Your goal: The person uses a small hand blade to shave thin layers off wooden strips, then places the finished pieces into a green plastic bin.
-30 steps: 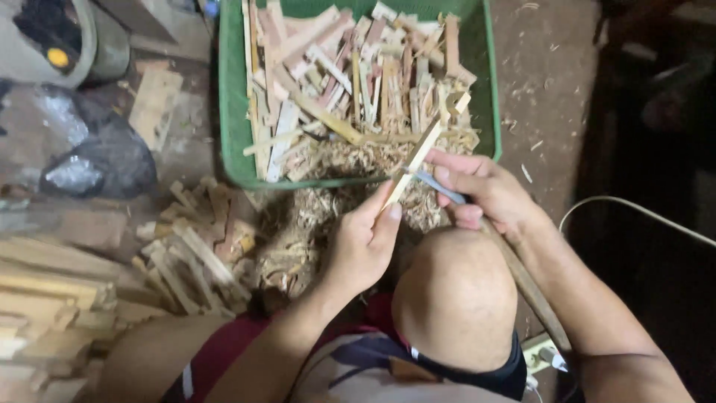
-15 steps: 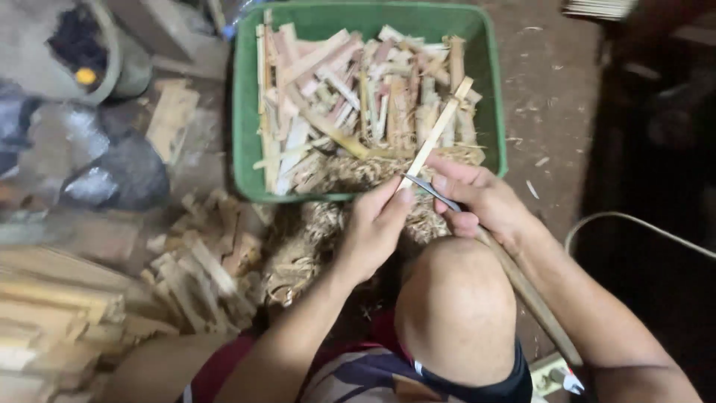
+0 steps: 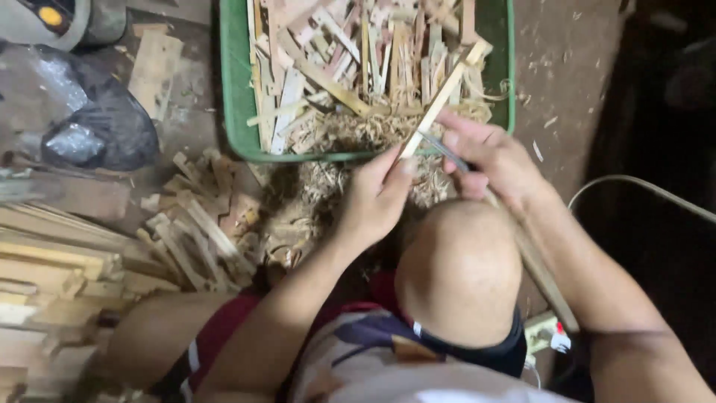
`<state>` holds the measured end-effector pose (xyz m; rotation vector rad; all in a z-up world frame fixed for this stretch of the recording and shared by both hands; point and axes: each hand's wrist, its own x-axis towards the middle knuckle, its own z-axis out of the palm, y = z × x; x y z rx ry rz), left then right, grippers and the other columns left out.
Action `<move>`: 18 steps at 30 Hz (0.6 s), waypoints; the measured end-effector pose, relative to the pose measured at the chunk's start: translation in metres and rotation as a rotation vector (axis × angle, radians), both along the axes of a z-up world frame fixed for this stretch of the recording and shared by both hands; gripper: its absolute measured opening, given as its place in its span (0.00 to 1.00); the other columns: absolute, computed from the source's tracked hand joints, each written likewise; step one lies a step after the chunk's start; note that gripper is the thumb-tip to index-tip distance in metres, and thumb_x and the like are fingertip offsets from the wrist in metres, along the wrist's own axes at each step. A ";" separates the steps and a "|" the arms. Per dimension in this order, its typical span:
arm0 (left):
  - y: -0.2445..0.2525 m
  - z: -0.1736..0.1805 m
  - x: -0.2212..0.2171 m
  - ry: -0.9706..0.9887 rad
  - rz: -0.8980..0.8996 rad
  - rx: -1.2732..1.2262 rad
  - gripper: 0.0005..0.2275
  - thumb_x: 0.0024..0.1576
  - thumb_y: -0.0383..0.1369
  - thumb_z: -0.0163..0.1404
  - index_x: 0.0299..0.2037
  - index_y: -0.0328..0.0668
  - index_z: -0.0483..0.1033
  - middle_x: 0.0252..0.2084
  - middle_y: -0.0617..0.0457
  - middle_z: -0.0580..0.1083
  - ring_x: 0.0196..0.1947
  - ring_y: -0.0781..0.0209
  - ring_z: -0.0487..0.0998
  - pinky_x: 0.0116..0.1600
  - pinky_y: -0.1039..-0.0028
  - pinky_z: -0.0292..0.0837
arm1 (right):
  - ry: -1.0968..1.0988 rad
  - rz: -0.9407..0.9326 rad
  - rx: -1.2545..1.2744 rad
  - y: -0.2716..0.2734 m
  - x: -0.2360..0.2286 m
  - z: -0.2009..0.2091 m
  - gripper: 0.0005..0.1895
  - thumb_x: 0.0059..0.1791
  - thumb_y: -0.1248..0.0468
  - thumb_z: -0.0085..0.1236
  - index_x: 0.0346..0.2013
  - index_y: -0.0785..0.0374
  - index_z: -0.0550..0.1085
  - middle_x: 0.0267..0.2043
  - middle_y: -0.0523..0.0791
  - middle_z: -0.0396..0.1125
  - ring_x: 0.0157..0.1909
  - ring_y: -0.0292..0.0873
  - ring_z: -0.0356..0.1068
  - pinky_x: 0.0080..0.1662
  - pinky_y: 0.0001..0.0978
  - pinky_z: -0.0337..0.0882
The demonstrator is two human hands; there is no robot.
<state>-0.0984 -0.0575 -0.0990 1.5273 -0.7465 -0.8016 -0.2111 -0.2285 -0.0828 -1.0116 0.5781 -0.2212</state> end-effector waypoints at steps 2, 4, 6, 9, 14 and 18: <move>-0.011 0.006 0.007 -0.044 0.003 -0.048 0.12 0.64 0.37 0.48 0.50 0.41 0.80 0.38 0.43 0.81 0.43 0.64 0.79 0.44 0.62 0.75 | 0.002 -0.014 0.015 0.007 -0.002 0.003 0.23 0.55 0.68 0.52 0.65 0.67 0.66 0.23 0.52 0.68 0.09 0.29 0.51 0.10 0.20 0.55; -0.010 0.014 0.014 -0.077 -0.019 -0.081 0.12 0.65 0.38 0.48 0.49 0.42 0.81 0.39 0.43 0.82 0.43 0.64 0.80 0.44 0.61 0.75 | 0.014 -0.053 0.046 0.002 -0.007 0.000 0.23 0.53 0.69 0.53 0.64 0.67 0.68 0.22 0.53 0.68 0.09 0.30 0.52 0.10 0.21 0.55; 0.017 0.018 0.012 -0.070 -0.050 -0.041 0.13 0.64 0.35 0.46 0.54 0.41 0.79 0.45 0.41 0.80 0.50 0.59 0.76 0.51 0.59 0.74 | 0.011 -0.026 0.114 -0.005 -0.017 -0.018 0.18 0.54 0.68 0.53 0.60 0.67 0.72 0.22 0.54 0.69 0.09 0.30 0.53 0.09 0.20 0.57; 0.063 0.014 -0.001 -0.044 -0.074 0.038 0.16 0.64 0.31 0.44 0.61 0.39 0.76 0.55 0.38 0.78 0.61 0.50 0.72 0.61 0.55 0.72 | 0.013 -0.024 0.138 -0.008 -0.026 -0.017 0.19 0.54 0.68 0.52 0.61 0.66 0.72 0.22 0.53 0.69 0.10 0.28 0.52 0.10 0.18 0.57; 0.064 0.011 0.000 -0.061 -0.019 0.079 0.15 0.63 0.31 0.45 0.58 0.36 0.77 0.49 0.34 0.79 0.56 0.46 0.76 0.53 0.53 0.75 | 0.014 -0.025 0.107 -0.010 -0.019 -0.015 0.18 0.55 0.67 0.51 0.59 0.67 0.72 0.24 0.52 0.68 0.10 0.28 0.53 0.10 0.21 0.59; 0.003 0.032 0.007 -0.200 0.059 -0.077 0.16 0.63 0.30 0.48 0.59 0.31 0.74 0.43 0.29 0.79 0.49 0.36 0.80 0.49 0.50 0.75 | -0.002 0.023 0.002 -0.002 -0.006 -0.007 0.20 0.56 0.67 0.49 0.62 0.68 0.70 0.23 0.50 0.66 0.09 0.27 0.50 0.09 0.19 0.55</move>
